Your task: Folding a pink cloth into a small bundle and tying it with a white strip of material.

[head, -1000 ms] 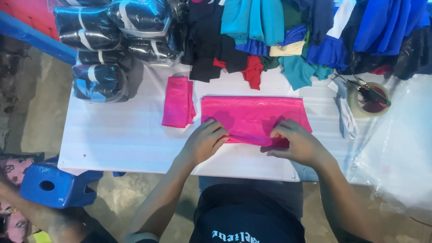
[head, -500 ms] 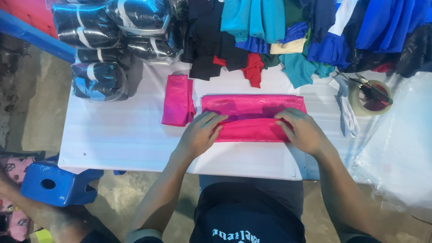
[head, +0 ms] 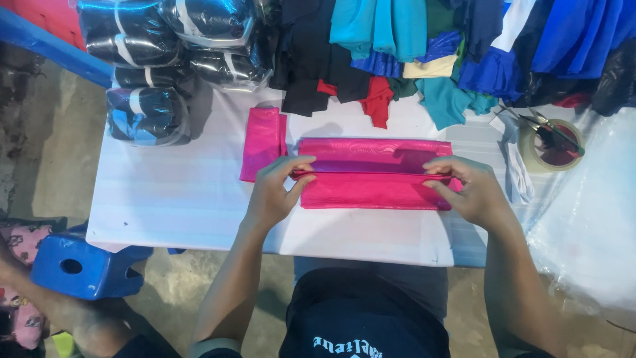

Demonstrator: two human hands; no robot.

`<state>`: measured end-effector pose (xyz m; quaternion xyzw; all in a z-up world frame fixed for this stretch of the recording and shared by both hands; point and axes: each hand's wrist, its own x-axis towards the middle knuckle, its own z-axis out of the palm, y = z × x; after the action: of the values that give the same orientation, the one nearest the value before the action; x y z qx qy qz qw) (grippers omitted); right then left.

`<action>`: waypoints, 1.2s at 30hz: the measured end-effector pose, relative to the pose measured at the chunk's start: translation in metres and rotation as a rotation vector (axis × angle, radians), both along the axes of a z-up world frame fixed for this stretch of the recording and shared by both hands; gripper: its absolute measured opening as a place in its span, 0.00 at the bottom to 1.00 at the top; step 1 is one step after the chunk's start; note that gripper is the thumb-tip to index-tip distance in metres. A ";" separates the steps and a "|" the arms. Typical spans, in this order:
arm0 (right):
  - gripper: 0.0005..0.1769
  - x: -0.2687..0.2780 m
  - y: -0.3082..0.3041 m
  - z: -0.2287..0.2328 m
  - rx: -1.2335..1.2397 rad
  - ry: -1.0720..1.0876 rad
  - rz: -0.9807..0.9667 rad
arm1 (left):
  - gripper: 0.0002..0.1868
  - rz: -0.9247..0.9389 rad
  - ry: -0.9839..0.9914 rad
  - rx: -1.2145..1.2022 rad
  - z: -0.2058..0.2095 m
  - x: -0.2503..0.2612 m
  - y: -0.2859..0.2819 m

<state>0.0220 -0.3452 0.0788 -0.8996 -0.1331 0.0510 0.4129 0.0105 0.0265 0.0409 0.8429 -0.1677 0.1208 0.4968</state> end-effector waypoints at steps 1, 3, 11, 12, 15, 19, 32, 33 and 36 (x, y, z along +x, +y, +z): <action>0.13 0.001 -0.002 -0.001 0.000 -0.002 0.002 | 0.14 0.002 -0.002 0.000 0.000 0.001 0.002; 0.14 0.002 -0.008 -0.003 0.119 0.004 -0.046 | 0.14 0.005 -0.032 0.015 -0.001 0.004 0.006; 0.24 0.004 -0.022 -0.017 0.256 -0.048 -0.050 | 0.15 0.029 -0.006 0.007 0.013 0.006 0.011; 0.24 0.004 -0.024 -0.020 0.225 -0.075 -0.026 | 0.17 -0.008 -0.004 0.020 0.016 0.006 0.012; 0.22 0.010 -0.027 -0.021 0.315 -0.060 -0.010 | 0.11 0.019 0.051 0.035 0.019 0.019 0.011; 0.19 0.035 -0.026 -0.015 0.261 -0.122 0.013 | 0.07 -0.026 0.027 0.027 0.024 0.051 0.008; 0.11 0.031 -0.019 -0.007 -0.241 -0.183 0.203 | 0.07 -0.128 -0.102 0.313 0.022 0.017 -0.013; 0.13 0.023 -0.024 -0.015 -0.301 -0.030 0.252 | 0.09 -0.271 0.036 0.332 0.015 0.006 -0.007; 0.11 -0.014 -0.027 -0.035 -0.281 0.001 0.284 | 0.20 -0.276 0.013 0.491 0.000 -0.029 -0.002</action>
<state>0.0083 -0.3719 0.0438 -0.9204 -0.2501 0.1274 0.2722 -0.0181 0.0244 0.0405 0.9080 -0.3022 0.0024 0.2903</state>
